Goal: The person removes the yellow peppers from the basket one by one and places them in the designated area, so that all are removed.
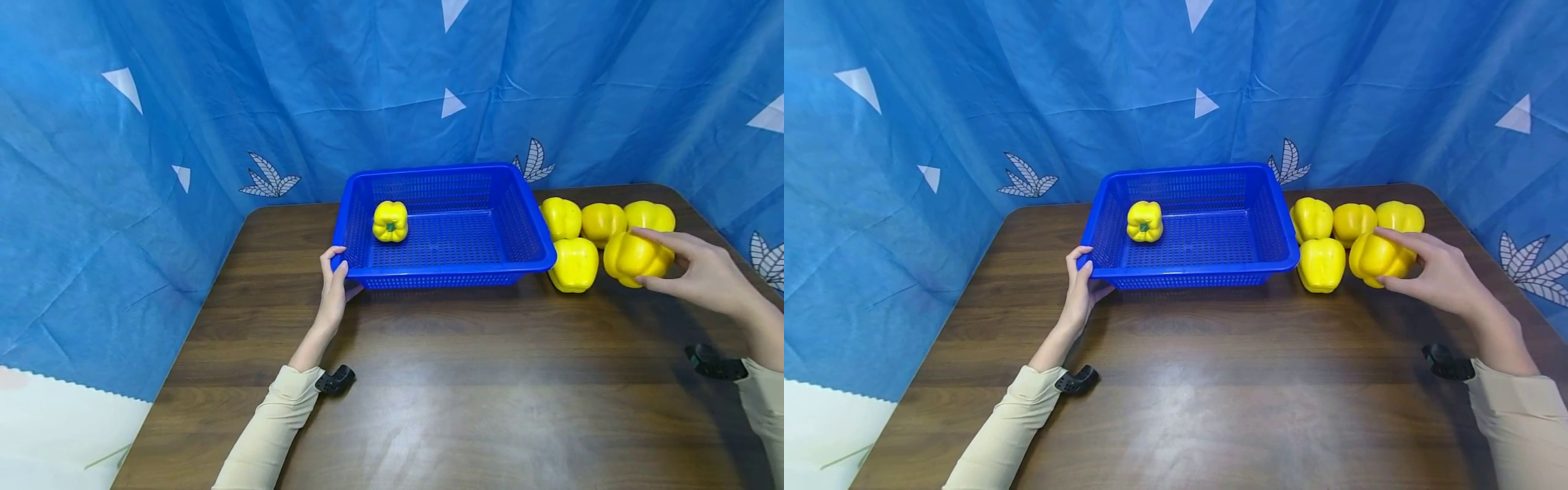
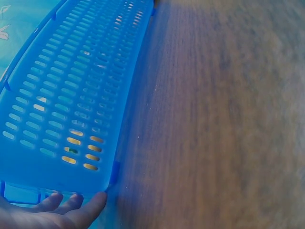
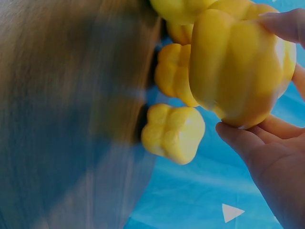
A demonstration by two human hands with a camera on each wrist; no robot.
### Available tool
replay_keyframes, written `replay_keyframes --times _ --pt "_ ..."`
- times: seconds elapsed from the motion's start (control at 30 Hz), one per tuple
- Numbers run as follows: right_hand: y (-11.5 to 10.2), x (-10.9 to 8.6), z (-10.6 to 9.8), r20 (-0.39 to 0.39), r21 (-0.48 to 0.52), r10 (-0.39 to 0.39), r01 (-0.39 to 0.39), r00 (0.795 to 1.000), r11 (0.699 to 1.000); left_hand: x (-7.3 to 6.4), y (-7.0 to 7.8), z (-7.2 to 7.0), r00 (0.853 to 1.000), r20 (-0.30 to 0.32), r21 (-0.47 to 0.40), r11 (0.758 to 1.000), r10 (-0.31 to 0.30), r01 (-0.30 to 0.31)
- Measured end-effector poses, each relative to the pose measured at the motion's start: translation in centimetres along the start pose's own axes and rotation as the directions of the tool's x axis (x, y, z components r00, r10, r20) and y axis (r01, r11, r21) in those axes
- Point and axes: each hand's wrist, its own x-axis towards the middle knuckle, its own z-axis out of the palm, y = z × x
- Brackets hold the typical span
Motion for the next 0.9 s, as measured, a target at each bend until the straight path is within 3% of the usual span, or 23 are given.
replay_keyframes --times 0.4,0.9 --pt "0.8 0.1 0.5 0.084 -0.078 0.018 -0.011 0.996 0.997 0.0 0.1 0.0 1.0 -0.003 -0.002 1.0 0.005 -0.005" --pt "1.4 0.1 1.3 0.156 -0.103 0.01 0.006 0.988 0.995 0.0 0.0 0.0 1.0 -0.002 0.003 1.0 0.01 -0.01"
